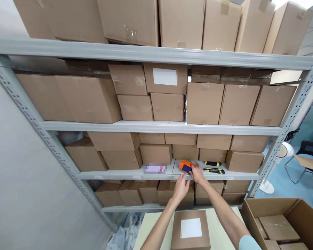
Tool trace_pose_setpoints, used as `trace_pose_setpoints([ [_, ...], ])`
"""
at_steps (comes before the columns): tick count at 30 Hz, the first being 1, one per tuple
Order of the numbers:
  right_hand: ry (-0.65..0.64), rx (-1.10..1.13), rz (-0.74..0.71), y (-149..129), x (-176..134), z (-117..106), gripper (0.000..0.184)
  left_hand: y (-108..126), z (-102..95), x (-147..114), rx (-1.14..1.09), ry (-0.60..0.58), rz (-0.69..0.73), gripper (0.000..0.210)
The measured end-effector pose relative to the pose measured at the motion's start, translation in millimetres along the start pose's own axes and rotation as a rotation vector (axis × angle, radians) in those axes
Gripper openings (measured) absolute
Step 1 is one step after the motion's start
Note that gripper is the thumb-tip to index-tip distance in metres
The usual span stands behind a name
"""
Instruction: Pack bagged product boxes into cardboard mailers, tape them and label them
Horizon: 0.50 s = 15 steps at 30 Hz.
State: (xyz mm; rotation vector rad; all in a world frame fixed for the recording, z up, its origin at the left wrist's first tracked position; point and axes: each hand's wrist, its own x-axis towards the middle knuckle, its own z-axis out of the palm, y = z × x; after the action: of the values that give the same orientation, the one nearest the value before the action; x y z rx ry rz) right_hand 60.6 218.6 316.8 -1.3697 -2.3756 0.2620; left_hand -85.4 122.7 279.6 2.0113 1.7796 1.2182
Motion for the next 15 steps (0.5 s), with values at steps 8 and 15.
trace_pose_setpoints([
  [8,0.189,0.923,0.165,0.6,-134.4,37.0,0.045,33.0,15.3,-87.5,-0.419,-0.052,-0.213,0.036],
  [15,0.050,1.228,0.490,-7.4,-256.2,47.9,0.063,55.3,50.6,-181.3,-0.653,-0.221,-0.469,0.035],
])
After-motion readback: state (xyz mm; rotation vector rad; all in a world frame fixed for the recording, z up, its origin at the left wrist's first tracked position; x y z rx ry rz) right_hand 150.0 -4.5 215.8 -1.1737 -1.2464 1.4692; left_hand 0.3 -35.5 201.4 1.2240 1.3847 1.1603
